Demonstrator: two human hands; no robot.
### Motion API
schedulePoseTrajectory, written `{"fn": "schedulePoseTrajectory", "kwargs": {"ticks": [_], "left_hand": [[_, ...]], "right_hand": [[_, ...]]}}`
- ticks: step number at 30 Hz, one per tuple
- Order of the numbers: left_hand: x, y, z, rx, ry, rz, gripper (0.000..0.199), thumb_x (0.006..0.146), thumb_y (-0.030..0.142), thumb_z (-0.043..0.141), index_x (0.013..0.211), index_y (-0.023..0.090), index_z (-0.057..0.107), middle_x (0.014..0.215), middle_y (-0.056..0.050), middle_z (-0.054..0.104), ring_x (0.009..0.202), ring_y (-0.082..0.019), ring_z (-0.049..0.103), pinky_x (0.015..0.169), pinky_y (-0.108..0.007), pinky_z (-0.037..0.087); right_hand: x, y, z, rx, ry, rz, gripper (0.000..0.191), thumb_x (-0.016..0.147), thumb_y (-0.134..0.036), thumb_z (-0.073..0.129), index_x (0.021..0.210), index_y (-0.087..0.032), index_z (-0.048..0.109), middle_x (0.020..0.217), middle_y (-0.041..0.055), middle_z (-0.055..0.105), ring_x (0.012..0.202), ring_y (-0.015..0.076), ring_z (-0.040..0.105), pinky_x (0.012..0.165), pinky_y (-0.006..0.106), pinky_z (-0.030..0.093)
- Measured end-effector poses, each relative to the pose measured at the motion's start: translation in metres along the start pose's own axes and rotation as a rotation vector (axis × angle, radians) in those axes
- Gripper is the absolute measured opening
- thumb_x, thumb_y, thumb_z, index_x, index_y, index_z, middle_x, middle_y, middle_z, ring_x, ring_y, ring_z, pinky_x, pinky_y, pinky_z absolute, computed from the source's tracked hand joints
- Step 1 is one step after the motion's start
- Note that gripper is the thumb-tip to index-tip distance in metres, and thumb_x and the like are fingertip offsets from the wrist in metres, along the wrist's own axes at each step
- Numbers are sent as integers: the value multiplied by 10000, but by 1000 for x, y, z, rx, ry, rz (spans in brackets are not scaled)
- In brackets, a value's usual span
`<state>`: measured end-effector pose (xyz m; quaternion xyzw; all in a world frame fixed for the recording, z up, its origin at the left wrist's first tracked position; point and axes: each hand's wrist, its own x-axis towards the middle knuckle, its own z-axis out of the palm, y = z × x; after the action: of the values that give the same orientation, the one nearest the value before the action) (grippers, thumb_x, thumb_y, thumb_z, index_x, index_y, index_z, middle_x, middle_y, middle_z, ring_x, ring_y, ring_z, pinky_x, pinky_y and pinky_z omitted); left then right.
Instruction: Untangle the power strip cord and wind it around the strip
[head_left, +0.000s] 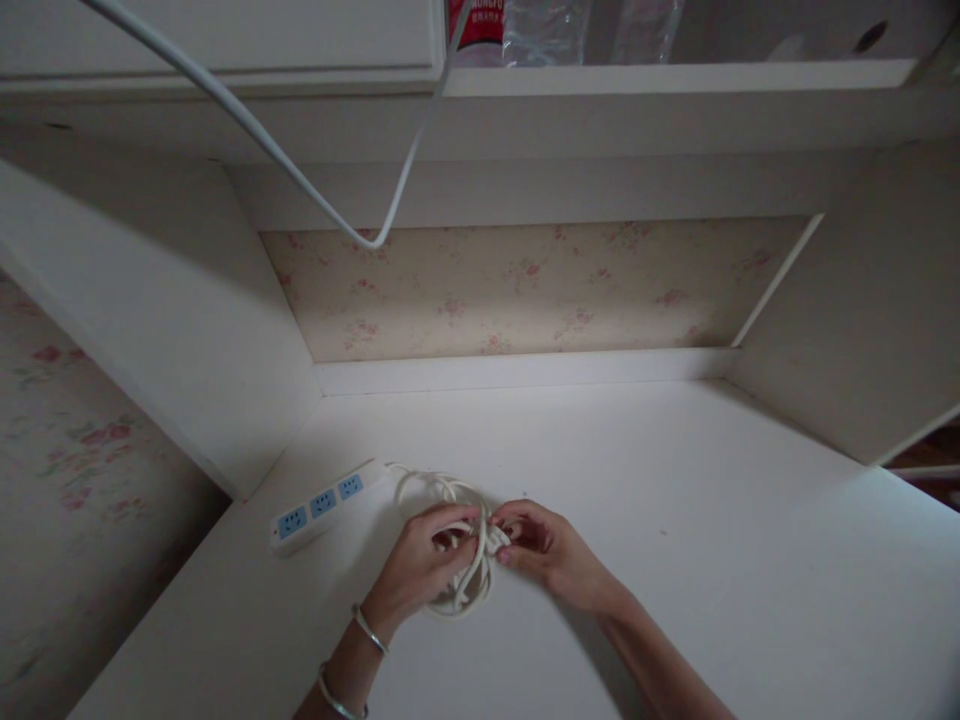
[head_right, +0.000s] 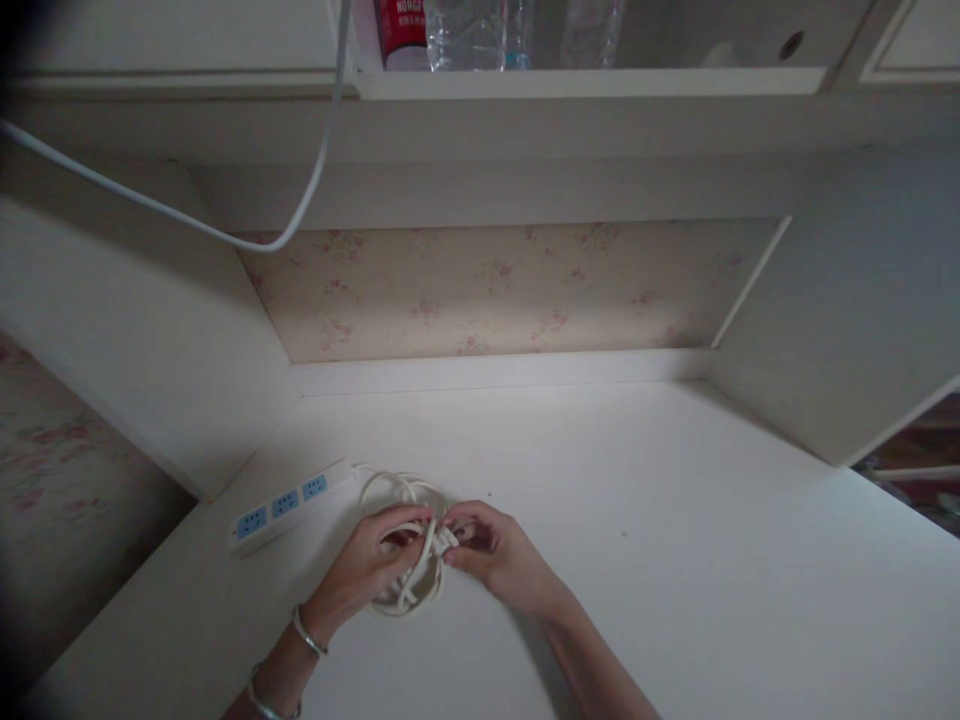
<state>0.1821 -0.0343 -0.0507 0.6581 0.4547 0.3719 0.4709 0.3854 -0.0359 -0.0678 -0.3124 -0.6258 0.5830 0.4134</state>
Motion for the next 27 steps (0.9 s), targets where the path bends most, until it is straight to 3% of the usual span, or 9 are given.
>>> {"fn": "schedulePoseTrajectory", "kwargs": {"ticks": [3, 7, 12, 19, 24, 27], "left_hand": [[-2, 3, 1, 211, 81, 141, 181, 808, 292, 614, 923, 199, 720, 879, -66, 669, 774, -173, 597, 672, -236, 466], [-3, 0, 7, 247, 118, 156, 121, 816, 239, 592, 823, 205, 708, 766, -38, 650, 692, -157, 559, 644, -229, 437], [-3, -2, 13, 174, 33, 97, 179, 851, 262, 545, 771, 200, 693, 740, -31, 656, 686, -159, 571, 634, -224, 431], [3, -5, 12, 68, 19, 74, 280, 871, 393, 532, 841, 185, 716, 831, -62, 691, 777, -189, 604, 712, -247, 457], [4, -6, 13, 6, -55, 18, 335, 863, 445, 538, 823, 167, 720, 691, -38, 650, 610, -149, 536, 552, -221, 391], [4, -10, 9, -60, -52, -18, 331, 834, 456, 582, 815, 154, 714, 692, -39, 637, 612, -143, 523, 545, -215, 378]], "right_hand": [[-2, -1, 1, -292, -4, -138, 300, 893, -337, 561, 1169, -229, 605, 1111, 82, 568, 1006, 171, 539, 873, 315, 441], [-3, 0, 2, -522, -35, -234, 391, 878, -333, 584, 1264, -280, 564, 1260, 90, 463, 1149, 191, 477, 976, 331, 403], [-2, -1, 1, -680, 37, -247, 227, 853, -371, 619, 1042, -249, 648, 1208, 88, 492, 1153, 211, 465, 988, 337, 390], [2, -7, -1, -486, -2, -207, 188, 889, -380, 565, 978, -217, 597, 1156, 79, 506, 1091, 184, 484, 946, 314, 406], [2, -11, -4, -309, -135, -231, 180, 900, -366, 551, 980, -206, 534, 1092, 67, 515, 1058, 162, 486, 940, 318, 395], [-1, -13, -12, -290, -135, -185, 225, 855, -401, 609, 926, -202, 533, 1039, 47, 514, 1009, 160, 491, 910, 316, 399]]}}
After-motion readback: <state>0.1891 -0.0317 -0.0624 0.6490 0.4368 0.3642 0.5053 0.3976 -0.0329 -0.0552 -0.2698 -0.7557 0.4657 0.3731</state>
